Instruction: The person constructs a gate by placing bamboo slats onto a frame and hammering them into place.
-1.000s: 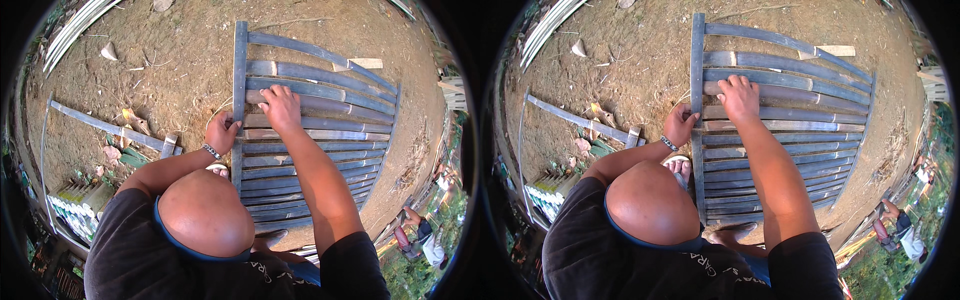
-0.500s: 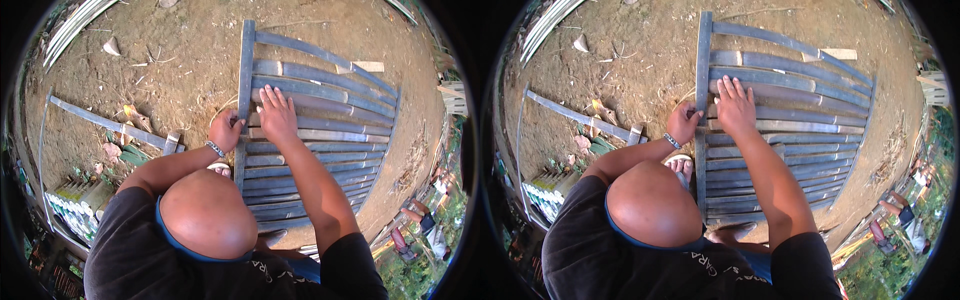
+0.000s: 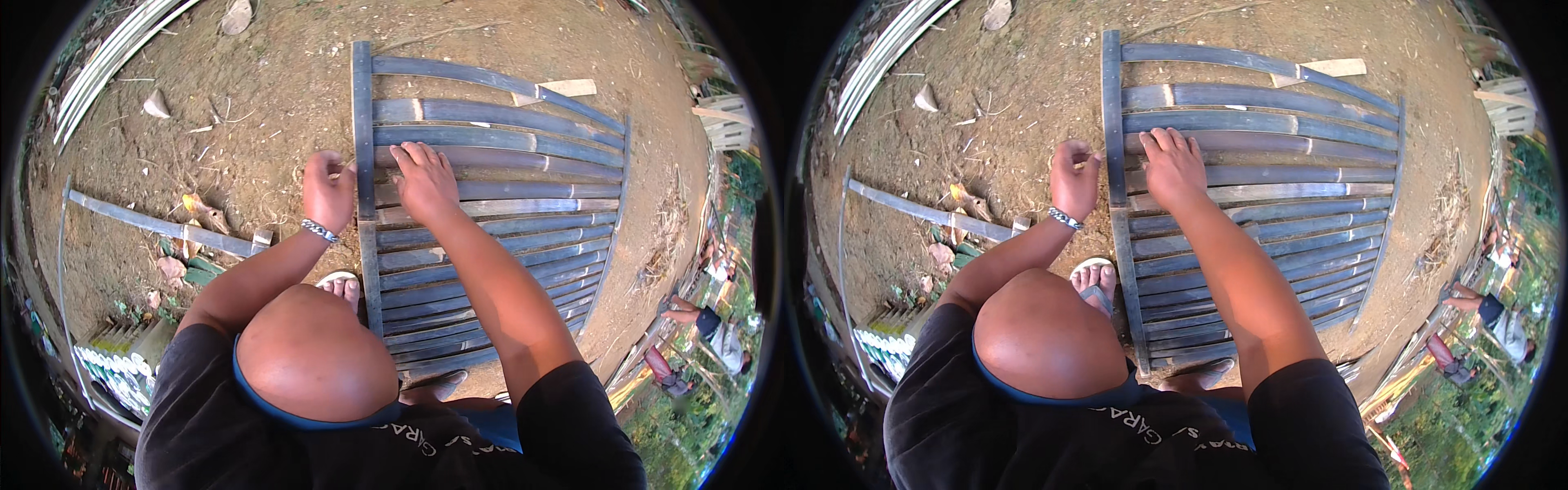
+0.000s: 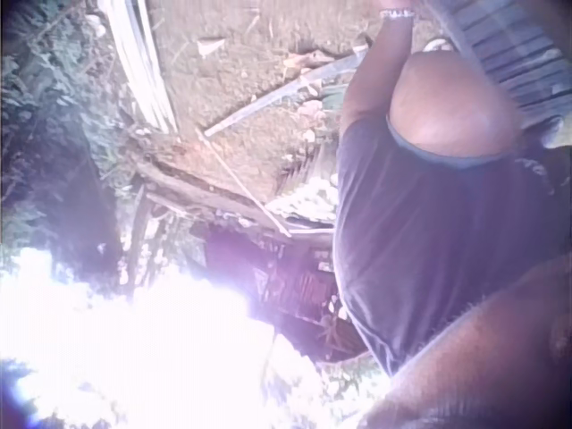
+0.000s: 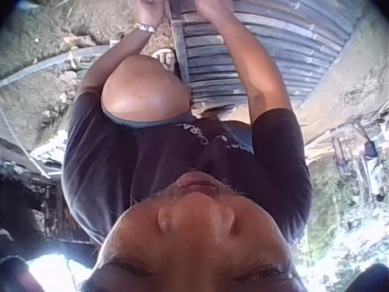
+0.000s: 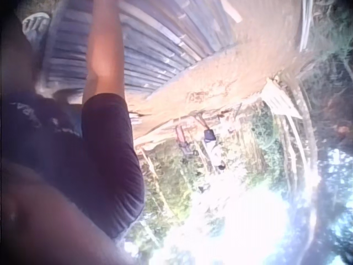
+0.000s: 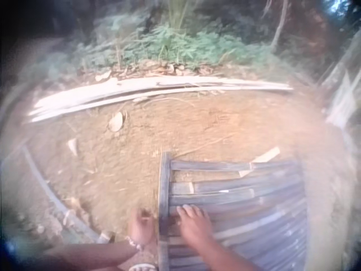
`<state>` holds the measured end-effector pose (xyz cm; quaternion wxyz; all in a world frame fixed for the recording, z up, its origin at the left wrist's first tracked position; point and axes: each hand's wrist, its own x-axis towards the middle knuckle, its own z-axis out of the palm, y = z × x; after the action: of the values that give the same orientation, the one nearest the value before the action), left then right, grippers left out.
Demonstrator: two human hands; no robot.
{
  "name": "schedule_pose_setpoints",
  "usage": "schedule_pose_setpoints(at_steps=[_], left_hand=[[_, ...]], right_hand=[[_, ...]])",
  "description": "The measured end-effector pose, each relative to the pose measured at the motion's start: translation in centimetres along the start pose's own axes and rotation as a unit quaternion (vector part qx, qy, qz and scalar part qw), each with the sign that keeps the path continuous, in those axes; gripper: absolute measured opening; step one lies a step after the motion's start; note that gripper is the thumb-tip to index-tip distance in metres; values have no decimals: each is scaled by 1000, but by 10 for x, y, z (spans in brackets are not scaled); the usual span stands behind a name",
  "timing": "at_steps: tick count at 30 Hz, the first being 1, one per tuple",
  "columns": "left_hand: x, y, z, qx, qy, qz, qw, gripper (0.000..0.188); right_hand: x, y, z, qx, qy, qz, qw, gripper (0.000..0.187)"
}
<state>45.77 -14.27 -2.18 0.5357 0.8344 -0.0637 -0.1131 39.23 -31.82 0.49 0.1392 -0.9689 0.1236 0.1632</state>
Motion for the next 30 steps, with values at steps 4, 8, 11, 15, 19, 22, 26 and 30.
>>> schedule_pose_setpoints(at_steps=[4, 8, 11, 15, 19, 22, 26, 30], left_hand=[[-19, -19, 4, 132, -138, -46, 980, 40], [-31, -16, 8, 152, -156, -18, 976, 42], [-32, -25, 8, 140, -140, -28, 980, 40], [-40, -19, 5, 128, -117, -13, 985, 36], [-38, -11, 2, 83, -133, -18, 988, 35], [-42, -18, 4, 56, -128, 12, 990, 34], [-42, -18, 9, 47, -148, -24, 988, 32], [-37, -17, 7, -4, -184, -129, 974, 33]], right_hand=[[14, 3, -23, 7, -32, 22, 999, 49], [24, -6, -40, 17, -76, 53, 996, 48], [25, 5, -43, 45, -85, 34, 995, 47], [13, -7, -56, 114, 215, 6, 970, 48], [-10, -1, -9, -34, 131, -35, 990, 44], [-13, 0, -7, -20, 118, -28, 992, 45], [-15, 16, -14, 186, 93, -2, 978, 48], [-88, 46, -17, 218, 244, 121, 937, 55]])
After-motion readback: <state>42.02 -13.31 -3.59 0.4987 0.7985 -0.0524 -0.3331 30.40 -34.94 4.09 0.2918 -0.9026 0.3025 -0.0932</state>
